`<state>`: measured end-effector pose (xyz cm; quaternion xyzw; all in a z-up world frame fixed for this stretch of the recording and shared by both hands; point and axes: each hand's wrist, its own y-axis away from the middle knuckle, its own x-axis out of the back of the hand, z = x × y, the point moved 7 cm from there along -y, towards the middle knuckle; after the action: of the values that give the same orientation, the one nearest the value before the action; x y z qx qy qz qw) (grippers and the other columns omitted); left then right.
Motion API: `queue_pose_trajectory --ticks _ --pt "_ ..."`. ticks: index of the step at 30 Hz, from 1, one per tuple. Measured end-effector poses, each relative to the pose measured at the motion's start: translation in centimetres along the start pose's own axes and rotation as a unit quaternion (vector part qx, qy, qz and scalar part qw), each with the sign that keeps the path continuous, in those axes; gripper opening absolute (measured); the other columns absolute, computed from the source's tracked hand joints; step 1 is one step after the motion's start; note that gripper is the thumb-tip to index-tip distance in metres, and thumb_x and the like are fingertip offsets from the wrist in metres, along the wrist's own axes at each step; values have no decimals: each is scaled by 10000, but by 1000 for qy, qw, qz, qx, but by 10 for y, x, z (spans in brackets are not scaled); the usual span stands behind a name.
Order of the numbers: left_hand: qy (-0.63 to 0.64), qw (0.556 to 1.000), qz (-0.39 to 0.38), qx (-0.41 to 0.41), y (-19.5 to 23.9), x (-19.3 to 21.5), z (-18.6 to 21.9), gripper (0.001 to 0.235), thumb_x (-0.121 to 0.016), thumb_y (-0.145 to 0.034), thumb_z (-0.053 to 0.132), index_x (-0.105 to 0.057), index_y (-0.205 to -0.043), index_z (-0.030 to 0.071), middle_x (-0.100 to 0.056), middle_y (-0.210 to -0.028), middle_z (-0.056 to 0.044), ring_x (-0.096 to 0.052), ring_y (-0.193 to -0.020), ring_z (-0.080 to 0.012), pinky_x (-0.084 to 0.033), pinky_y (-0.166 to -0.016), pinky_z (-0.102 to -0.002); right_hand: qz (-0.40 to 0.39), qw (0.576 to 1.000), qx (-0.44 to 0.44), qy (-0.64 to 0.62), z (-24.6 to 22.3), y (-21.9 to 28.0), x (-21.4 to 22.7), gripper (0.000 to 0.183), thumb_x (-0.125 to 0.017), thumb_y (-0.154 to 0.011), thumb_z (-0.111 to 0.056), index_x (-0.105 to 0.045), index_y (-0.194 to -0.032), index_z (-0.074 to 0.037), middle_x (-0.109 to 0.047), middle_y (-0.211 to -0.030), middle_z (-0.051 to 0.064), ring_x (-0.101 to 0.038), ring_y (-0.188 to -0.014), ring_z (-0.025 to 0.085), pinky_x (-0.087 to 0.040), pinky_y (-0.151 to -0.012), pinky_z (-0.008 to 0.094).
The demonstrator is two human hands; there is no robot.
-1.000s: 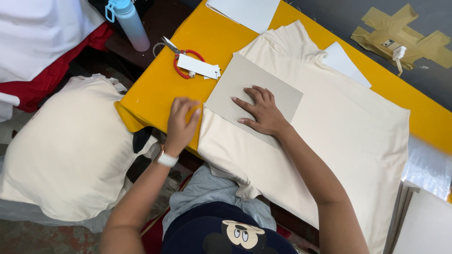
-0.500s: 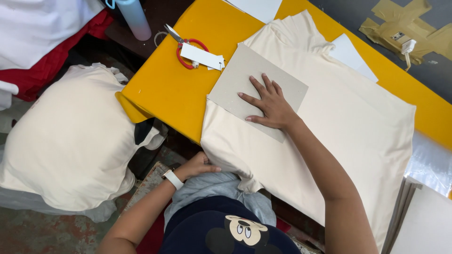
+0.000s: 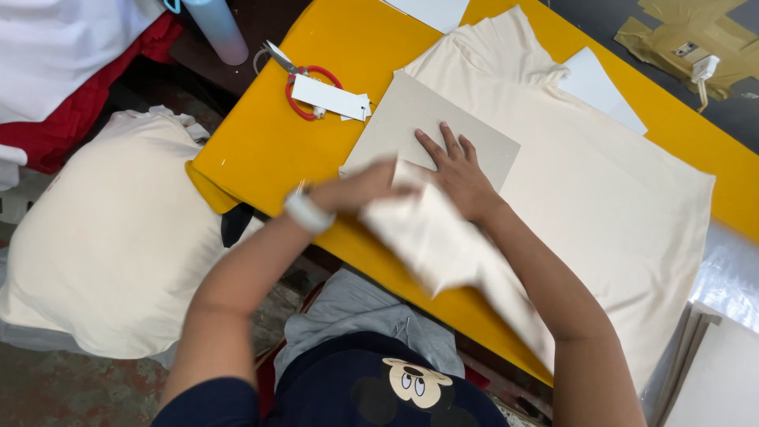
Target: Folding a shirt using a cardboard template and placing it into a plastic bag for packaging.
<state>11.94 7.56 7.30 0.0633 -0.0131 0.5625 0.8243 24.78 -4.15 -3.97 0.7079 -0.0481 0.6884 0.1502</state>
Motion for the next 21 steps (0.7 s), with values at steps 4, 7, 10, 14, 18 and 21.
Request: queue_pose_trajectory --ticks 4,7,10,14,18,21 --pt "189 956 204 91 -132 102 -88 600 -760 -892 488 -559 -1161 -9 -663 -961 -122 -711 -917 -257 -582 -841 -362 44 994 -65 -76 56 -5 -53 719 -588 -941 -564 -391 -1581 -301 -321 -1659 83 -91 -1539 418 -310 -1191 573" --pt "213 943 211 141 -162 120 -159 680 -757 -932 437 -520 -1333 -58 -695 -1108 -173 -737 -1044 -289 -598 -902 -442 103 944 -164 -269 79 -9 -84 722 -643 -943 -524 -398 -1577 -282 -392 -1601 120 -257 -1457 418 -381 -1156 531" --pt "35 956 239 165 -141 111 -144 691 -680 -930 566 -618 -1288 -22 -669 -1219 -216 -651 -1203 -334 -521 -992 -466 155 840 -256 -452 90 -1 -123 728 -698 -945 -485 -406 -1574 -263 -464 -1543 157 -423 -1376 417 -453 -1121 489" --pt "-67 955 231 172 -151 119 -163 761 -650 -941 655 -600 -1329 3 -682 -1206 -196 -666 -1194 -318 -539 -974 -453 207 684 -346 -608 94 37 -123 739 -753 -947 -446 -413 -1571 -244 -537 -1485 193 -590 -1295 416 -524 -1086 447" --pt "-126 958 207 154 -147 115 -140 625 -624 -970 540 -656 -1183 -47 -690 -1116 -265 -676 -1121 -402 -536 -909 -489 -18 996 -89 -1 15 102 25 685 -565 -943 -244 -347 -1590 -195 -188 -1696 99 -20 -1583 448 -179 -1162 733" --pt "-104 961 195 168 -139 114 -122 638 -634 -969 506 -618 -1247 -68 -668 -1177 -293 -658 -1158 -424 -534 -923 -505 -7 976 -212 -43 26 171 44 934 -648 -790 -483 -300 -1627 -261 -106 -1743 103 -53 -1560 481 -155 -1129 722"
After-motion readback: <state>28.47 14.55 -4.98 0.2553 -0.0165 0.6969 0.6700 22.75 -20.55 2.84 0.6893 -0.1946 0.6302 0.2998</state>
